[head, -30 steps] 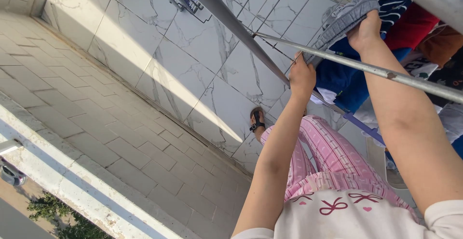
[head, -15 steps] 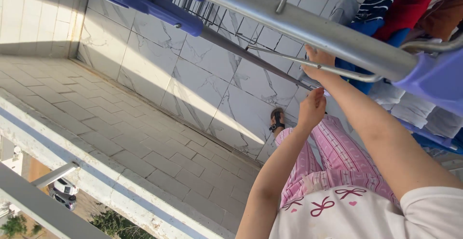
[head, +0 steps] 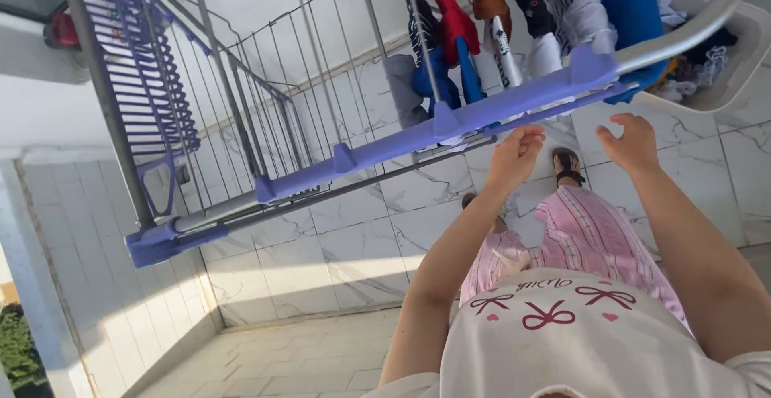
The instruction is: Hanging wet laundry from a basket onto a drying rack on a balcony.
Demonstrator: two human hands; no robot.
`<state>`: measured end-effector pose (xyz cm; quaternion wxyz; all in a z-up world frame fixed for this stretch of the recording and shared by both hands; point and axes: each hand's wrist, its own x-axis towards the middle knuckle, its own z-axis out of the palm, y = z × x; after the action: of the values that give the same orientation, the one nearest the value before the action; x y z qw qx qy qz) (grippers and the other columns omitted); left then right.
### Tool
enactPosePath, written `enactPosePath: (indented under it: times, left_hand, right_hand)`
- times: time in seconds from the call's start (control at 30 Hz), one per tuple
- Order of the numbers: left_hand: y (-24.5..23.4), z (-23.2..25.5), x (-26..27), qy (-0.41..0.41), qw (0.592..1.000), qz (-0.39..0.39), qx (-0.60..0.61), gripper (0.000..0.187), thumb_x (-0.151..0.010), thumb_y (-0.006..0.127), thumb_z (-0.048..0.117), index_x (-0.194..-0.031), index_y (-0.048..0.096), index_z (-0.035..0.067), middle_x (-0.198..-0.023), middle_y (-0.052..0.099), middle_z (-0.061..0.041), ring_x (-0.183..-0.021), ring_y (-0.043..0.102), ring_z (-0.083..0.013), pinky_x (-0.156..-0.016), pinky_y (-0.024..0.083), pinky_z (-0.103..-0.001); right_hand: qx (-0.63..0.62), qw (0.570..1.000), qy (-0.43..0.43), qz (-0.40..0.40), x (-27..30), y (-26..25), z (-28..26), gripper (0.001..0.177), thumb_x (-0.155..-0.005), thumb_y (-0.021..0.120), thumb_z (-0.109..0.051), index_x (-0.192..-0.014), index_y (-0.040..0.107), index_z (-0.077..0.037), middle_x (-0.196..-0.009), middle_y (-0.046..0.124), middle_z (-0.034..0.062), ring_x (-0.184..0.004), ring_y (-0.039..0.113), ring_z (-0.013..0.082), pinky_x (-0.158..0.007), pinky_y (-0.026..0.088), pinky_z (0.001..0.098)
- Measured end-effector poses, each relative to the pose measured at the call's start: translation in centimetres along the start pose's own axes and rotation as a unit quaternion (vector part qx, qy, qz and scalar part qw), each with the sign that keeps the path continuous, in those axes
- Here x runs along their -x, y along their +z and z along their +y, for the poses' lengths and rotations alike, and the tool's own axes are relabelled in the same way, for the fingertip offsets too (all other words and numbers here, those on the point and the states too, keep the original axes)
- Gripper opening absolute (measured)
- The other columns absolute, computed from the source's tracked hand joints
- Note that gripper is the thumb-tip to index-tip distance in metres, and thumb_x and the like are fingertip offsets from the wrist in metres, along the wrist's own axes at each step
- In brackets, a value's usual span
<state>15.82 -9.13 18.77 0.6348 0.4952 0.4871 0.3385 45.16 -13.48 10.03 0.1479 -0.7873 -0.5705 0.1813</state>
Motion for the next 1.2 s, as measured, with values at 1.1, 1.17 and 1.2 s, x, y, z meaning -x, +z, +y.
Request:
enactPosePath:
  times: [1.1,1.17,1.2]
  left_hand:
    - [41.6,-18.3,-27.3,-0.148,0.966,-0.054,-0.206,0.024,-0.091,0.066,0.005,-0.114,0.069,0.01,-0.152,0.042,-0.02,-0.139,0.05,-0.0348,-0.111,0.046,-0.041]
    - [42.1,-18.1,-28.5,-0.201,0.964,-0.045,-0.169,0.021,-0.093,0.065,0.006,-0.113,0.067,0.011,-0.154,0.04,-0.018,-0.137,0.051,-0.0326,-0.109,0.048,-0.039]
    - [42.3,-18.4,-28.8,-0.198,0.97,-0.046,-0.131,0.023,-0.094,0.061,0.002,-0.114,0.067,0.011,-0.153,0.04,-0.017,-0.14,0.049,-0.0315,-0.112,0.048,-0.04]
  right_hand:
    - [-0.069,0.921,0.25,-0.29,-26.6,19.5,44.7,0.066,-0.076,0.077,-0.044,-0.136,0.065,-0.018,-0.165,0.023,0.0165,-0.152,0.018,0.0435,-0.116,0.03,0.0612]
    - [-0.097,0.916,0.255,-0.294,-30.2,21.8,44.1,0.06,-0.078,0.076,-0.044,-0.133,0.068,-0.022,-0.167,0.016,0.0177,-0.153,0.01,0.0459,-0.119,0.024,0.061]
    - [-0.06,0.897,0.266,-0.347,-32.5,21.5,43.5,0.05,-0.082,0.073,-0.046,-0.129,0.071,-0.028,-0.17,0.009,0.0139,-0.156,0.002,0.0432,-0.12,0.019,0.0621]
